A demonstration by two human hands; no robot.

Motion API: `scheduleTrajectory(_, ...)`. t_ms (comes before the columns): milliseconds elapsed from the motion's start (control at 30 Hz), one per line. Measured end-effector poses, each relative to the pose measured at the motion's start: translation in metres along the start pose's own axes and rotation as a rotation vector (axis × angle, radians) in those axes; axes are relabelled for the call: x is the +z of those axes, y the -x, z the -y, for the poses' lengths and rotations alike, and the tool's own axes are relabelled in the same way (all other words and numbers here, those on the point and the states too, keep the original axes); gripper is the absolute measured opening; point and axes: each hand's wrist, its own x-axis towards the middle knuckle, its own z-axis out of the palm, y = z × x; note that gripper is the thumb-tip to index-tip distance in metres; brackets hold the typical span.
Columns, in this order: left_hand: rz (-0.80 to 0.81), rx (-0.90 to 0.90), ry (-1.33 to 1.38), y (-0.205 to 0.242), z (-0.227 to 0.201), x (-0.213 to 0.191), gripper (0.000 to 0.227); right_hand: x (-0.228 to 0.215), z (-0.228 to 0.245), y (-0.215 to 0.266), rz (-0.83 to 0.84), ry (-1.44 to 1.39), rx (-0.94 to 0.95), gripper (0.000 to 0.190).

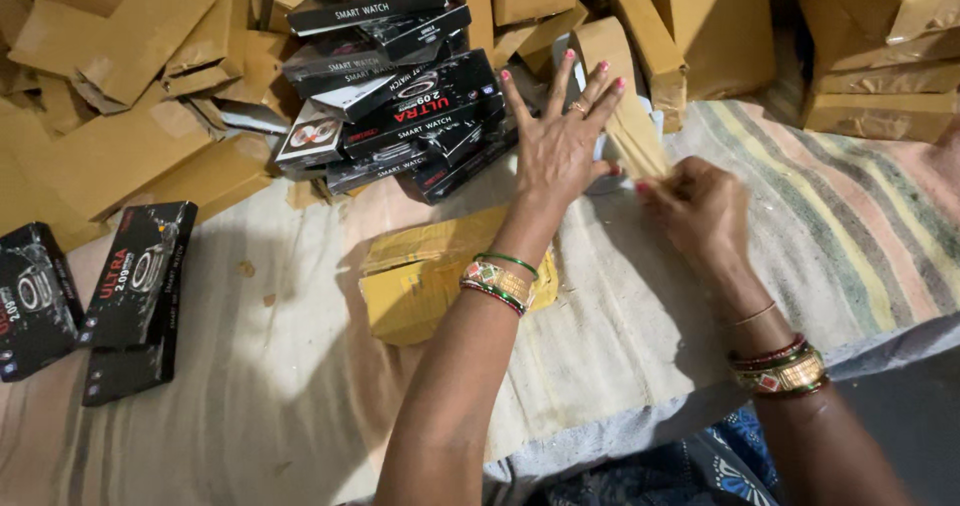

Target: The person packs a smartwatch box into a small cardboard shipping box. They place the product inside, add a piece of white foam for cushioning, close the flaps, and seal the box with packing tape using a tape dispenser.

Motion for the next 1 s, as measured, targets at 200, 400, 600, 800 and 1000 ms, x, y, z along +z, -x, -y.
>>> scheduleTrajectory(200,0.046,0.007,-0.106,0.01,-0.001,-0.021,0.096,-0.079,-0.013,-0.018,-0.038,0.88,-0.253,0.03)
scheduleTrajectory(400,0.067,-0.167,0.463,0.087,0.074,-0.079,0.11,-0.107,0.032,0.018,0.193,-0.1,-0.216,0.017)
scheduleTrajectory(600,0.006,-0.216,1.048,0.205,0.146,-0.071,0.097,-0.001,0.103,0.017,0.528,-0.781,-0.223,0.009)
scheduleTrajectory(800,-0.145,-0.211,1.033,0.233,0.16,-0.018,0.065,0.15,0.128,0.014,0.768,-0.958,0.061,0.011)
scheduleTrajectory(1000,-0.289,-0.25,1.166,0.246,0.159,0.026,0.049,0.192,0.108,0.02,0.899,-1.045,0.199,0.011)
